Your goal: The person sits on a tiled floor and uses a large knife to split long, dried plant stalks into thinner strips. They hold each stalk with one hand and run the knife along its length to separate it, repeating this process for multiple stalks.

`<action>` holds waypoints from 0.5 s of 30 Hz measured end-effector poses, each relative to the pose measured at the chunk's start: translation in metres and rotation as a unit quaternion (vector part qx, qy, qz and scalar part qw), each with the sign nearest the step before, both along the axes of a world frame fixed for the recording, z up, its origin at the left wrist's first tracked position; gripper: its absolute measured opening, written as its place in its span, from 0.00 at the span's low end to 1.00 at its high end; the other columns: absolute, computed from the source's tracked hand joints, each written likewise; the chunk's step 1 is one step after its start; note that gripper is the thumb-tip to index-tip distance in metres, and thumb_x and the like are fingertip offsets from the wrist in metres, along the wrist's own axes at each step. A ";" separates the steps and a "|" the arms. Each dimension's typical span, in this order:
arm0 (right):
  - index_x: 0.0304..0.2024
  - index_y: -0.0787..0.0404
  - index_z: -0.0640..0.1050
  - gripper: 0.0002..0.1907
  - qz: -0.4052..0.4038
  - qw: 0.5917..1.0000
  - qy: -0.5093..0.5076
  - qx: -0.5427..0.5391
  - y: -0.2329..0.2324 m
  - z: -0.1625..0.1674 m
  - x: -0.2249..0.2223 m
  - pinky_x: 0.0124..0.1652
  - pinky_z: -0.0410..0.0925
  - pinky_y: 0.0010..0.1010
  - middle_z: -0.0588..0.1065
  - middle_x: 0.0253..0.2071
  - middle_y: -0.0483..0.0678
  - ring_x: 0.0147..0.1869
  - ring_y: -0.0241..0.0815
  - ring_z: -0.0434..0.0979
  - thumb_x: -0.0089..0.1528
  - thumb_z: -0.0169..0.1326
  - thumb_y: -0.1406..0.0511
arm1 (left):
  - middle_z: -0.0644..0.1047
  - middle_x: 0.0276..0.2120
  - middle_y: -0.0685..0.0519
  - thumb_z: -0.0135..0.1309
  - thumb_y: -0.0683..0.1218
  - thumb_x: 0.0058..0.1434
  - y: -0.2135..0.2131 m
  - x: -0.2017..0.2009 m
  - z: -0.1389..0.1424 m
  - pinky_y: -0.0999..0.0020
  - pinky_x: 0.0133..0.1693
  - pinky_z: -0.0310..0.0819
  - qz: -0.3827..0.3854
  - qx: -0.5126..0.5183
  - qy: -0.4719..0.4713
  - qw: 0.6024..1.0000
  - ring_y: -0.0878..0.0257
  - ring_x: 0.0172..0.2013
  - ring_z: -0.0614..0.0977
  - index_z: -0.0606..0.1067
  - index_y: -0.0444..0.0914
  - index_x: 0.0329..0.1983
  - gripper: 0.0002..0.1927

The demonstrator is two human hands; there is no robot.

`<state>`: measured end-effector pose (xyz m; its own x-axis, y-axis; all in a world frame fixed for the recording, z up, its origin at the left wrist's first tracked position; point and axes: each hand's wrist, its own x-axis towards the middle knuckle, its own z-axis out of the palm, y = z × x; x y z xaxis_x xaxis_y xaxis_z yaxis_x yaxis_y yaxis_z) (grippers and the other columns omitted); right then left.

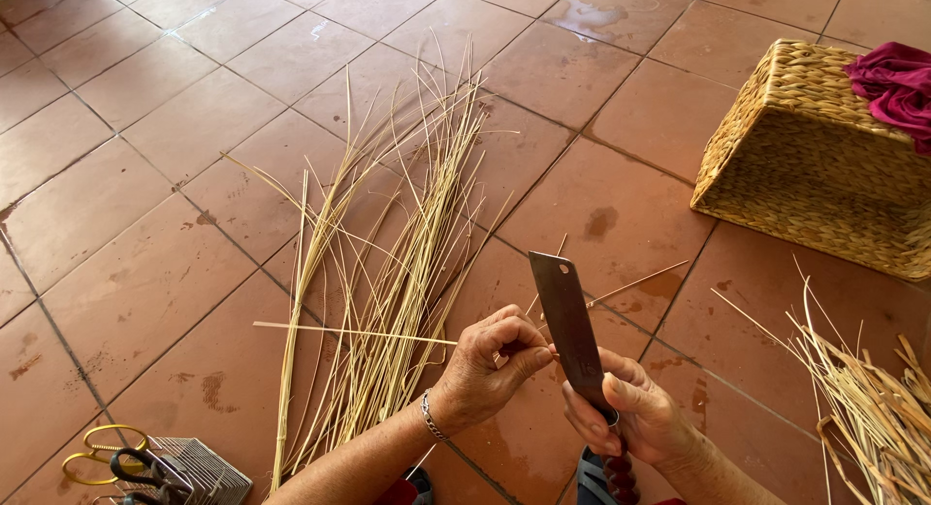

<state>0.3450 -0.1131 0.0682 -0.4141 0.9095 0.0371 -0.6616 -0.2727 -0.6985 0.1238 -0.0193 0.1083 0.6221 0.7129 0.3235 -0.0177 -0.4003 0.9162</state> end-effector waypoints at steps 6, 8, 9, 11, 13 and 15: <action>0.67 0.55 0.65 0.31 0.035 0.996 0.066 -0.042 0.003 -0.004 -0.004 0.15 0.59 0.25 0.67 0.22 0.48 0.18 0.36 0.63 0.65 0.56 0.52 | 0.77 0.31 0.56 0.64 0.43 0.63 -0.001 0.005 -0.002 0.73 0.31 0.73 0.001 0.017 -0.013 1.000 0.70 0.29 0.74 0.77 0.35 0.34 0.07; 0.66 0.59 0.63 0.32 0.029 0.997 0.062 -0.047 0.003 -0.003 -0.005 0.15 0.59 0.26 0.67 0.23 0.49 0.18 0.36 0.63 0.66 0.55 0.52 | 0.78 0.32 0.55 0.63 0.42 0.63 0.001 0.002 -0.001 0.73 0.31 0.73 -0.009 0.012 -0.015 1.000 0.70 0.29 0.75 0.78 0.35 0.36 0.06; 0.66 0.61 0.62 0.32 0.026 0.997 0.058 -0.048 0.004 -0.002 -0.004 0.15 0.59 0.26 0.68 0.24 0.50 0.18 0.36 0.63 0.67 0.55 0.52 | 0.79 0.32 0.55 0.63 0.42 0.63 0.003 0.001 -0.001 0.73 0.31 0.73 -0.014 0.011 -0.017 1.000 0.70 0.30 0.76 0.78 0.35 0.36 0.06; 0.65 0.64 0.61 0.32 0.011 0.998 0.055 -0.029 0.007 0.003 -0.001 0.15 0.59 0.27 0.67 0.23 0.49 0.18 0.37 0.63 0.68 0.54 0.52 | 0.79 0.32 0.56 0.62 0.43 0.63 0.010 -0.004 0.000 0.74 0.30 0.76 -0.029 -0.041 0.019 0.999 0.72 0.29 0.78 0.79 0.37 0.39 0.05; 0.67 0.65 0.58 0.35 0.000 0.999 0.046 -0.015 0.005 0.009 0.000 0.15 0.60 0.27 0.67 0.23 0.48 0.18 0.36 0.63 0.68 0.52 0.51 | 0.79 0.31 0.56 0.62 0.43 0.63 0.012 -0.008 0.000 0.74 0.29 0.75 -0.027 -0.042 0.037 0.998 0.72 0.28 0.78 0.79 0.36 0.39 0.05; 0.73 0.64 0.54 0.41 -0.006 1.000 0.030 0.004 0.001 0.016 0.001 0.15 0.59 0.25 0.67 0.22 0.47 0.18 0.35 0.62 0.67 0.51 0.50 | 0.78 0.29 0.54 0.63 0.43 0.64 0.012 -0.009 0.000 0.72 0.28 0.72 -0.008 0.018 0.037 0.999 0.70 0.26 0.75 0.79 0.35 0.36 0.06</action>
<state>0.3457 -0.1120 0.0841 -0.3996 0.9141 0.0687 -0.7054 -0.2588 -0.6599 0.1148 -0.0070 0.1082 0.6565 0.6914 0.3015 0.0419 -0.4325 0.9007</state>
